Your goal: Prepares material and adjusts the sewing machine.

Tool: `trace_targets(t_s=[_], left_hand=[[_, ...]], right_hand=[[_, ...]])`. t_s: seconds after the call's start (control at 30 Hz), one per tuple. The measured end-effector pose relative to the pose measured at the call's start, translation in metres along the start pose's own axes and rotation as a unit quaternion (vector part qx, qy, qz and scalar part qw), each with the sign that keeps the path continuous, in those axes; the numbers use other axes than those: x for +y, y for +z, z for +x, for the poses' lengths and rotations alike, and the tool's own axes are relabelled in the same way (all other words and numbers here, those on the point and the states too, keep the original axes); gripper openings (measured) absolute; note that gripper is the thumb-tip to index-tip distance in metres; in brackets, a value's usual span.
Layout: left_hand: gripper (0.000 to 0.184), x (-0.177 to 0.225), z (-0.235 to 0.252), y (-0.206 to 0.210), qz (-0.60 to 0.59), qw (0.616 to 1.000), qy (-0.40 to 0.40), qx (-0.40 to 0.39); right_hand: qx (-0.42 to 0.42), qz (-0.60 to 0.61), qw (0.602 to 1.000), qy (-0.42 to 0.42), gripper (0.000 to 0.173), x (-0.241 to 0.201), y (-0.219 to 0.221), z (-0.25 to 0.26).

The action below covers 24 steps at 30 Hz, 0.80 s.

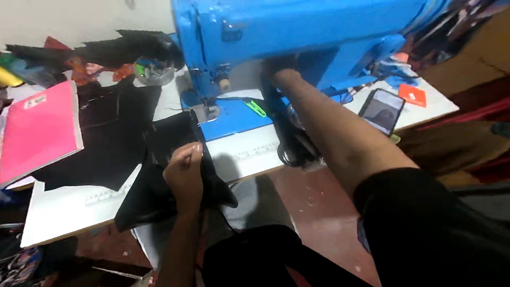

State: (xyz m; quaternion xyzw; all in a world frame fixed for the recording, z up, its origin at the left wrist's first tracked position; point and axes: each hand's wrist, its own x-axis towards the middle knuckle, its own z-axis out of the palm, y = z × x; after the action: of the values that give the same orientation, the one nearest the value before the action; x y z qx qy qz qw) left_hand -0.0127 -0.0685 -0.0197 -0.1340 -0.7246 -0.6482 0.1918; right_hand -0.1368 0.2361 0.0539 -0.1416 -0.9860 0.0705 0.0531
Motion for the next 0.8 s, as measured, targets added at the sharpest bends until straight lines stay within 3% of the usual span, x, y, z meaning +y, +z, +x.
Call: trace_targets(t_s=[0.13, 0.23, 0.3, 0.4, 0.43, 0.63, 0.8], left_hand=[[0.009, -0.003, 0.000, -0.001, -0.022, 0.999, 0.026, -0.026], [0.011, -0.003, 0.000, -0.003, -0.004, 0.999, 0.025, -0.027], [0.012, -0.003, -0.001, -0.004, -0.003, 1.000, 0.013, -0.025], [0.014, -0.003, 0.000, -0.005, 0.022, 0.999, 0.002, -0.037], [0.014, -0.004, 0.000, -0.005, 0.034, 0.999, 0.008, -0.037], [0.010, -0.006, 0.000, -0.006, 0.007, 0.998, 0.043, -0.034], [0.010, -0.007, -0.001, -0.007, 0.005, 0.998, 0.050, -0.030]], right_hand=[[-0.044, 0.041, 0.997, 0.046, 0.050, 0.004, -0.001, 0.011], [-0.044, 0.079, 0.996, 0.020, 0.056, -0.006, -0.007, -0.005], [-0.054, 0.100, 0.992, -0.052, 0.052, -0.024, -0.012, -0.029], [-0.033, 0.086, 0.966, -0.240, 0.031, -0.040, 0.013, -0.050], [-0.040, 0.066, 0.963, -0.260, 0.030, -0.045, 0.020, -0.055], [-0.019, 0.029, 0.987, -0.157, 0.037, -0.061, 0.012, -0.035], [-0.076, 0.094, 0.992, -0.018, 0.038, -0.063, -0.034, -0.029]])
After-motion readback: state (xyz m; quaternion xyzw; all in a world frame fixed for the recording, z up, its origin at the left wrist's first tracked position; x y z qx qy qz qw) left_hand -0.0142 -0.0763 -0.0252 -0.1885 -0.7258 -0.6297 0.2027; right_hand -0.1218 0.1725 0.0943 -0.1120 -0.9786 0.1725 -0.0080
